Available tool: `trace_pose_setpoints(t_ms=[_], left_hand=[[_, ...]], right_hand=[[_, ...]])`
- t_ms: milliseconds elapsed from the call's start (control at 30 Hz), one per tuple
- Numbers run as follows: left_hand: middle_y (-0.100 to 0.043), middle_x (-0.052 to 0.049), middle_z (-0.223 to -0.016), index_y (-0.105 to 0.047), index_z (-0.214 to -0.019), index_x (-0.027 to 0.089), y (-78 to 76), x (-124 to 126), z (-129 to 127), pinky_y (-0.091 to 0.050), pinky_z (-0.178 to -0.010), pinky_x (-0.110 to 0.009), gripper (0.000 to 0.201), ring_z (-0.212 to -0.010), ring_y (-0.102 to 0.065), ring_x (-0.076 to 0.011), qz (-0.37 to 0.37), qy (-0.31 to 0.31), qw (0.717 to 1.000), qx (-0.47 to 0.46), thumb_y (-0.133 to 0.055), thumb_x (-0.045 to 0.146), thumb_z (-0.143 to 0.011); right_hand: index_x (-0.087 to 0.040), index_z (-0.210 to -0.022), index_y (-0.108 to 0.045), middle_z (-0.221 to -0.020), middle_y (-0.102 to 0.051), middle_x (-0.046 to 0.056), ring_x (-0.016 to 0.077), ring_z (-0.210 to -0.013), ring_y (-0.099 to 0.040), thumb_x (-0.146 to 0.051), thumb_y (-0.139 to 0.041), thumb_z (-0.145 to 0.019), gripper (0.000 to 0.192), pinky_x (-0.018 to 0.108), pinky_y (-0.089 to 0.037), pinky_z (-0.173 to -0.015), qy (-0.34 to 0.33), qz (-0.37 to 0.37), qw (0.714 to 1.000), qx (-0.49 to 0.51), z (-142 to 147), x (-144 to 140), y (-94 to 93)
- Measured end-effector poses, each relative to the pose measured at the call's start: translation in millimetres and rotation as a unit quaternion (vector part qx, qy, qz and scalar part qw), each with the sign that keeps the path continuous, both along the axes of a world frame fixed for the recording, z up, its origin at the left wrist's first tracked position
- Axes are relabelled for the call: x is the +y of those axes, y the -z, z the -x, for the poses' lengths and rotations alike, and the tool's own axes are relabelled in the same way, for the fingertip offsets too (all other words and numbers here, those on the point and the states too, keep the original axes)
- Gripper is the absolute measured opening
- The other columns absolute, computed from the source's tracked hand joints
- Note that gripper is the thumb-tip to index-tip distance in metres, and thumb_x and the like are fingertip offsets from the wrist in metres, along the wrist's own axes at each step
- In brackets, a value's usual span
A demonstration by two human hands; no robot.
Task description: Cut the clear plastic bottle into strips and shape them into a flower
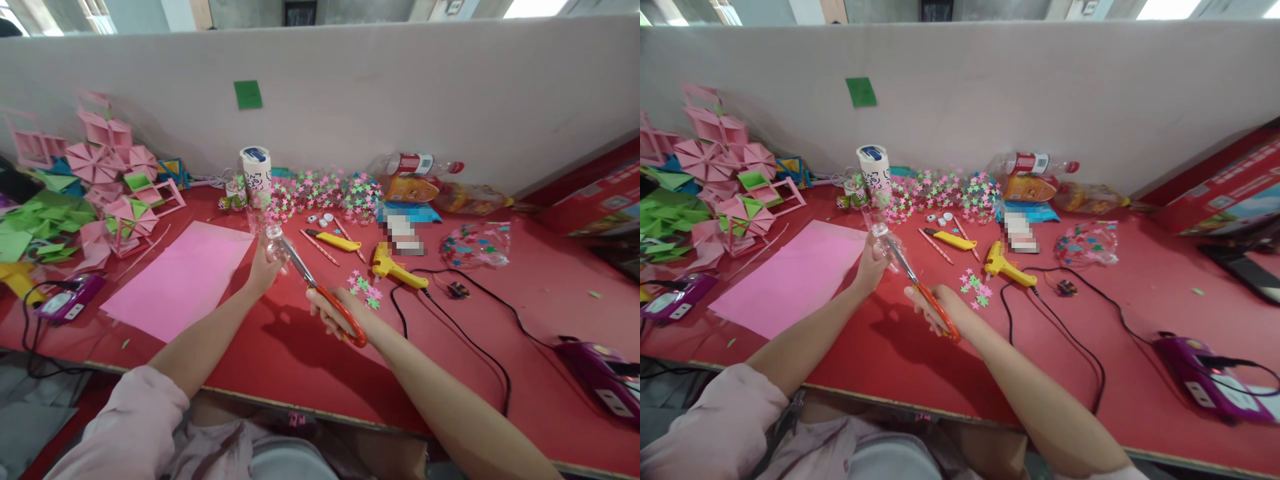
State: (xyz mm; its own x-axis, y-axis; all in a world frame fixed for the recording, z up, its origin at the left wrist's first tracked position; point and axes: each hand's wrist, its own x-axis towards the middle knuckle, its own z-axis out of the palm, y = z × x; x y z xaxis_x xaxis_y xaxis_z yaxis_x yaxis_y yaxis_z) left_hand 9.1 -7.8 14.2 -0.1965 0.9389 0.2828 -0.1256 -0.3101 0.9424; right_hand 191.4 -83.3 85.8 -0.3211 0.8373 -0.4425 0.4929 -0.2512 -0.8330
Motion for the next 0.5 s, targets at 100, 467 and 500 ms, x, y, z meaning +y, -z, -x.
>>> trace_pose_setpoints(t_ms=[100, 467, 500], left_hand=[[-0.062, -0.002, -0.095, -0.056, -0.101, 0.024, -1.7, 3.5, 0.5, -0.049, -0.090, -0.036, 0.038, -0.092, -0.061, -0.0182, 0.017, -0.031, 0.999, -0.032, -0.073, 0.026, -0.067], [-0.065, 0.002, -0.083, -0.053, -0.097, 0.021, -13.4, 4.6, -0.2, -0.054, -0.073, -0.031, 0.045, -0.076, -0.067, -0.0150, 0.118, 0.133, 0.959, -0.222, -0.077, 0.024, -0.059], [-0.067, 0.001, -0.084, -0.054, -0.097, 0.021, -14.5, 2.3, -1.8, -0.055, -0.073, -0.032, 0.046, -0.078, -0.069, -0.0166, 0.134, 0.146, 0.952, -0.232, -0.078, 0.023, -0.058]], right_hand=[[-0.018, -0.067, -0.054, -0.037, -0.042, -0.009, 0.0077, -0.033, -0.046, -0.065, -0.055, -0.083, 0.049, 0.021, -0.043, -0.046, -0.028, -0.015, 0.999, 0.009, -2.2, -1.0, 4.2], [-0.023, -0.061, -0.040, -0.040, -0.040, -0.008, 0.0087, -0.036, -0.042, -0.070, -0.058, -0.077, 0.052, 0.025, -0.041, -0.049, 0.079, -0.133, 0.988, 0.024, -1.7, 2.2, 5.2], [-0.024, -0.060, -0.039, -0.040, -0.040, -0.008, 0.0089, -0.037, -0.042, -0.070, -0.058, -0.076, 0.052, 0.025, -0.041, -0.050, 0.085, -0.137, 0.987, 0.021, -2.3, 3.9, 5.5]])
